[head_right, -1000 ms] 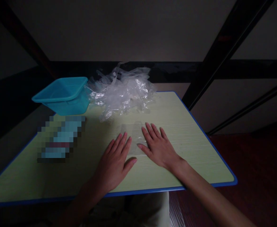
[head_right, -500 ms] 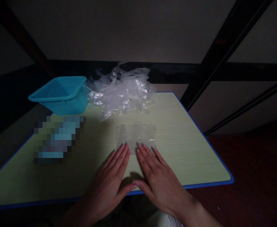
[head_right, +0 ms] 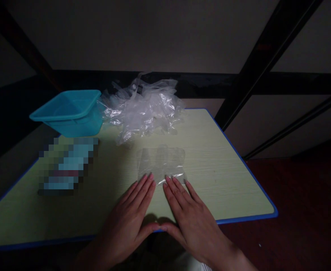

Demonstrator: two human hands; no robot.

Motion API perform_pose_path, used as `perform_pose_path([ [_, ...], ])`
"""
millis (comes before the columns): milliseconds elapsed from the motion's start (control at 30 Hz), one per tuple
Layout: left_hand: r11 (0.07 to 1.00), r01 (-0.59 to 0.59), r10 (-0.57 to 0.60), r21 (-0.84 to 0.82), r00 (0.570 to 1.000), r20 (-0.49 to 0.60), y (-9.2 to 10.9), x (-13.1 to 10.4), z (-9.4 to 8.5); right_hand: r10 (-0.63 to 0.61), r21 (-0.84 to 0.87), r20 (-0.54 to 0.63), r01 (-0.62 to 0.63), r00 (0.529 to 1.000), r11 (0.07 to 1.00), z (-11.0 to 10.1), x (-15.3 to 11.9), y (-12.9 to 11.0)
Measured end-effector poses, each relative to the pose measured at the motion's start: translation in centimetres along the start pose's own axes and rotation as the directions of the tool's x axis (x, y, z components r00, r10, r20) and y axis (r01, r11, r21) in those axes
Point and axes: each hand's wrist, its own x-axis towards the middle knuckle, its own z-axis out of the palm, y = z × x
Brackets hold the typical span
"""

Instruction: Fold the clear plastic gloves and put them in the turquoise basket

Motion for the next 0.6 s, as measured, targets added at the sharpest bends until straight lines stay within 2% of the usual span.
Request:
perform_pose_path([
  [200, 1.000, -0.013, 0.013, 0.019, 1.000, 0.011, 0.06, 0.03, -0.12, 0.005, -0.041, 0.001, -0.005, 1.000, 0.999, -0.11, 0.08, -0.02],
  [600, 1.000, 0.005, -0.004, -0.012, 0.998, 0.060, -0.09, 0.07, -0.55, 0.031, 0.009, -0.009, -0.031, 0.999, 0.999, -0.02, -0.09, -0.08],
])
